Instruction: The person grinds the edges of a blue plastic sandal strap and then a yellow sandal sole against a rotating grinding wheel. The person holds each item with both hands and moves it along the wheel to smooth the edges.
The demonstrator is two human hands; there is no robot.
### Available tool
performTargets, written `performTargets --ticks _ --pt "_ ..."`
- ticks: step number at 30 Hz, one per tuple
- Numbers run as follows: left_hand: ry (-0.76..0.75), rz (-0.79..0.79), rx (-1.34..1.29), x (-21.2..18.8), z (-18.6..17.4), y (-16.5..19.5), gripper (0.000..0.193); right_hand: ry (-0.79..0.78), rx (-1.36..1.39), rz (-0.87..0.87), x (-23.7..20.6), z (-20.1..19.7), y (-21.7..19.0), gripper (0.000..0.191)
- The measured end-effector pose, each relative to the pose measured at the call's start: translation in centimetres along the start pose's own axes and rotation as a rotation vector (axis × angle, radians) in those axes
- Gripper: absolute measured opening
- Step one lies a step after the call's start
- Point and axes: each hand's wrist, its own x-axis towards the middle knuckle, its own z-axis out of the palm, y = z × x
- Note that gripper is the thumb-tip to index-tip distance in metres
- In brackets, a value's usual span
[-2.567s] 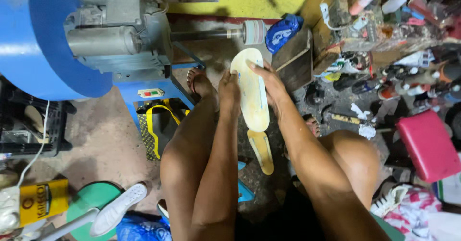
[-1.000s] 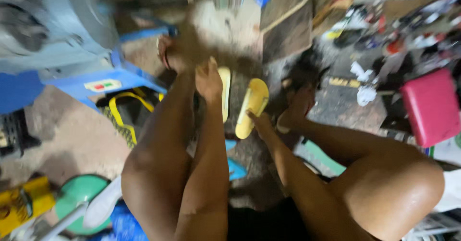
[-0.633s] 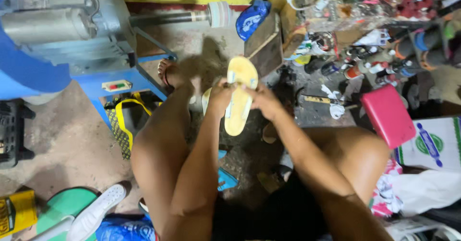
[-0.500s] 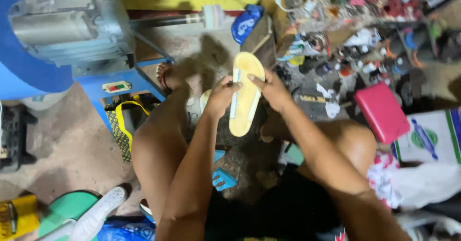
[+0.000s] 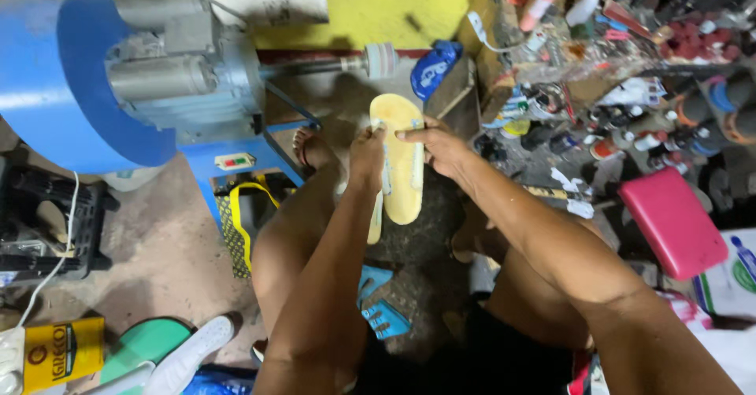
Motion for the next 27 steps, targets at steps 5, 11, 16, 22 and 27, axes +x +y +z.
performTargets --ticks 5,11,16,22,27 --pt "0.145 0.032 0.129 5.1 -0.6 1.4 0.032 0.066 -0.011 0.062 4.3 1.2 -1.0 0.049" --pt "-0.027 0.108 0.065 9.1 -1.9 3.0 0.034 -0.053 0.221 -0.056 8.6 1.9 -1.1 0.049" --pt "0.075 0.076 -0.053 9.2 -2.0 3.4 0.033 -0.088 0.284 -0.019 9.6 2.1 -0.9 0.049" --pt "0.11 0.195 -0.039 8.7 -1.9 2.4 0.03 -0.146 0.373 0.014 8.9 2.3 -0.2 0.053" --pt "0.135 0.205 -0.087 7.7 -1.9 1.2 0.026 -0.12 0.331 -0.03 7.6 2.1 0.5 0.053"
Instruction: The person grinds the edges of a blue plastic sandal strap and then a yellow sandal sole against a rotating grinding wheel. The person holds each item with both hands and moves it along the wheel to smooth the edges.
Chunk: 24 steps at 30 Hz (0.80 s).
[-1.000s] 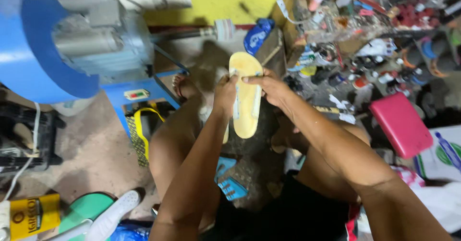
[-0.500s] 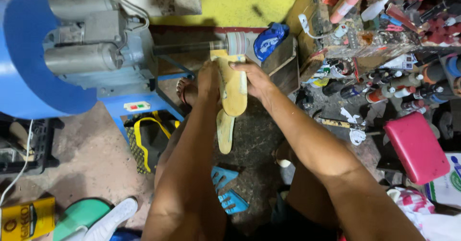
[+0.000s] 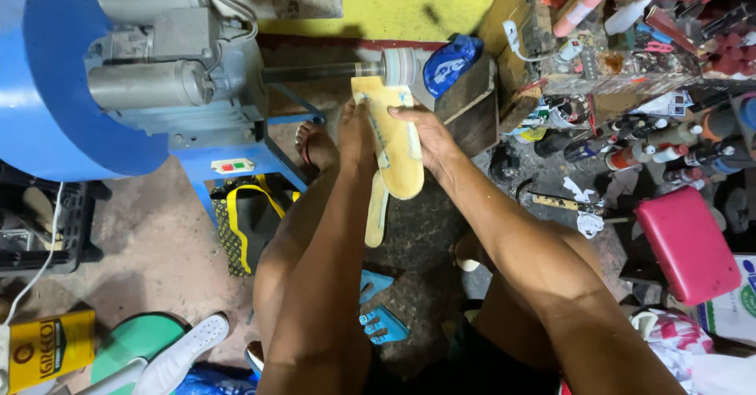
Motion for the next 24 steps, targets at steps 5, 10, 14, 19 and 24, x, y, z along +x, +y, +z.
performTargets --ticks 5,10,14,19,24 --pt "-0.054 -0.064 -0.117 -1.6 -0.2 -0.5 0.026 -0.036 0.008 -0.026 -1.7 -0.1 0.3 0.053" --pt "0.003 -0.14 0.047 -1.1 -0.2 0.2 0.031 0.085 -0.071 0.094 -1.3 0.1 0.0 0.046" --pt "-0.036 -0.115 -0.073 0.0 0.4 0.7 0.037 0.053 -0.047 0.019 0.1 0.5 -0.5 0.041" --pt "-0.017 -0.034 0.086 0.4 1.6 1.3 0.038 0.138 -0.077 0.086 0.5 0.7 -1.6 0.041" --pt "-0.068 -0.038 -0.04 -0.9 2.5 1.3 0.036 0.064 0.052 0.093 -0.4 0.0 -1.6 0.043"
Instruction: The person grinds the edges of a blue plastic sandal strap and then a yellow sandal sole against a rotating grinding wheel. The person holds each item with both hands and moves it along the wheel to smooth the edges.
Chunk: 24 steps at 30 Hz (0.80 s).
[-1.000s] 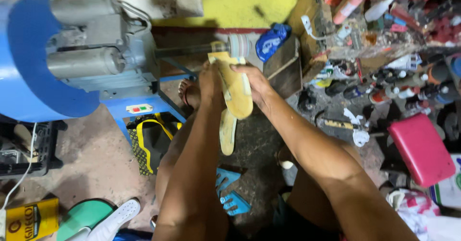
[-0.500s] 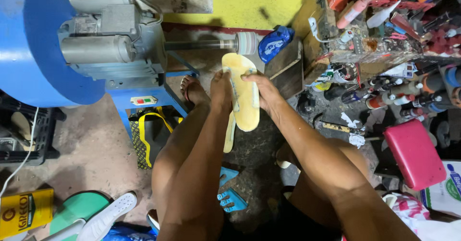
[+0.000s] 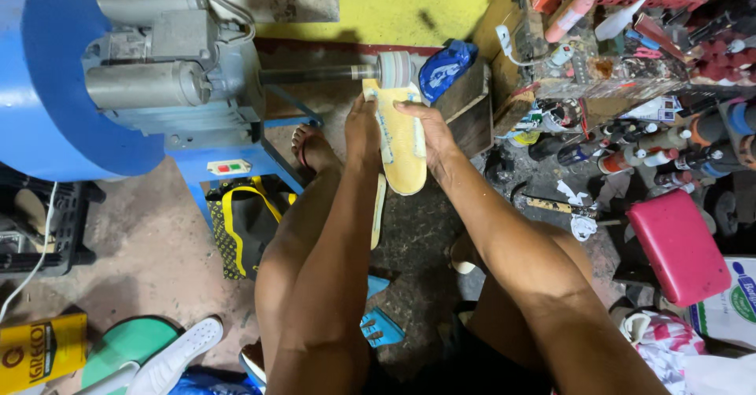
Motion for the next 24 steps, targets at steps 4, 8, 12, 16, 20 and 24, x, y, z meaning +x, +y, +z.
performTargets --ticks 4,8,12,16,20,24 --pt "-0.024 -0.091 -0.022 -1.5 -0.4 -0.4 0.035 0.027 -0.007 0.021 -1.2 -1.3 0.7 0.043" --pt "-0.087 -0.067 0.126 -1.9 -1.6 -1.2 0.032 0.025 -0.126 -0.019 -2.1 -1.7 0.7 0.044" --pt "-0.154 -0.168 0.069 -1.0 -2.2 -2.1 0.032 0.114 -0.255 -0.122 -2.2 -1.3 0.1 0.048" --pt "-0.11 -0.123 0.101 0.4 -2.4 -1.7 0.035 0.062 -0.213 -0.057 -1.1 -0.8 -0.2 0.048" --pt "-0.147 0.332 0.768 1.5 -2.6 -0.4 0.043 0.002 -0.08 -0.042 0.9 0.1 -0.3 0.046" --pt "-0.101 0.057 0.243 1.8 -2.0 0.1 0.042 0.002 0.023 -0.017 1.5 0.8 -0.6 0.043"
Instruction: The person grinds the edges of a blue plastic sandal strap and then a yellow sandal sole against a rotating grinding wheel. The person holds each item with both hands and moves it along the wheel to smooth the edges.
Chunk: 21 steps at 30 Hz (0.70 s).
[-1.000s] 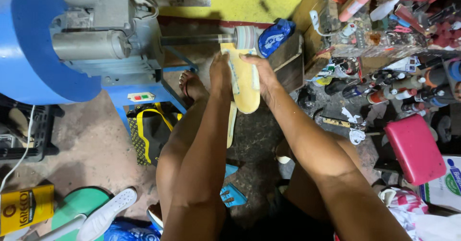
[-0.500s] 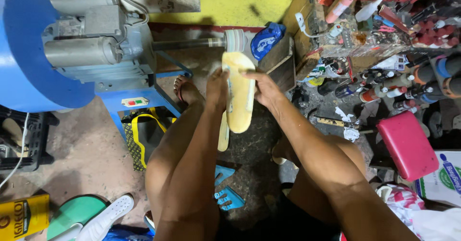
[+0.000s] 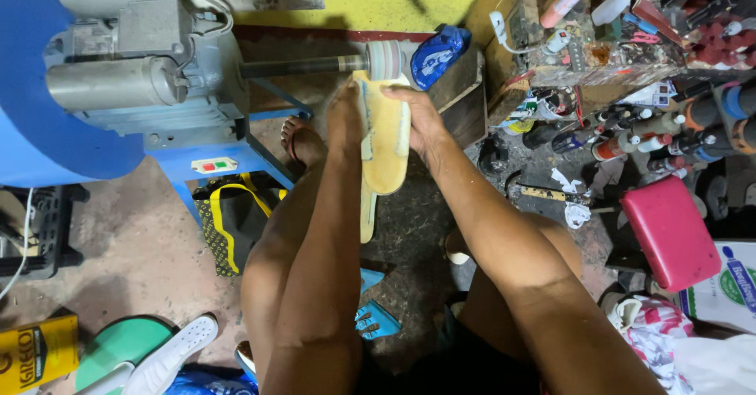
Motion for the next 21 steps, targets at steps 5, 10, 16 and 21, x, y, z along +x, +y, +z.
performTargets --ticks 5,10,16,21 --pt "0.044 0.121 0.146 0.0 0.7 -0.6 0.043 -0.017 0.055 -0.01 -0.9 -0.4 0.0 0.038" --pt "-0.042 -0.04 -0.23 -0.8 0.7 -1.3 0.045 -0.029 0.04 0.012 -1.4 -1.4 0.7 0.041" --pt "-0.025 0.017 -0.165 -1.7 0.7 -1.6 0.043 0.002 0.031 0.027 -1.8 -2.0 1.2 0.043" --pt "-0.018 -0.079 -0.251 -2.8 0.6 -2.1 0.042 0.087 -0.01 0.027 -2.5 -2.5 1.4 0.045"
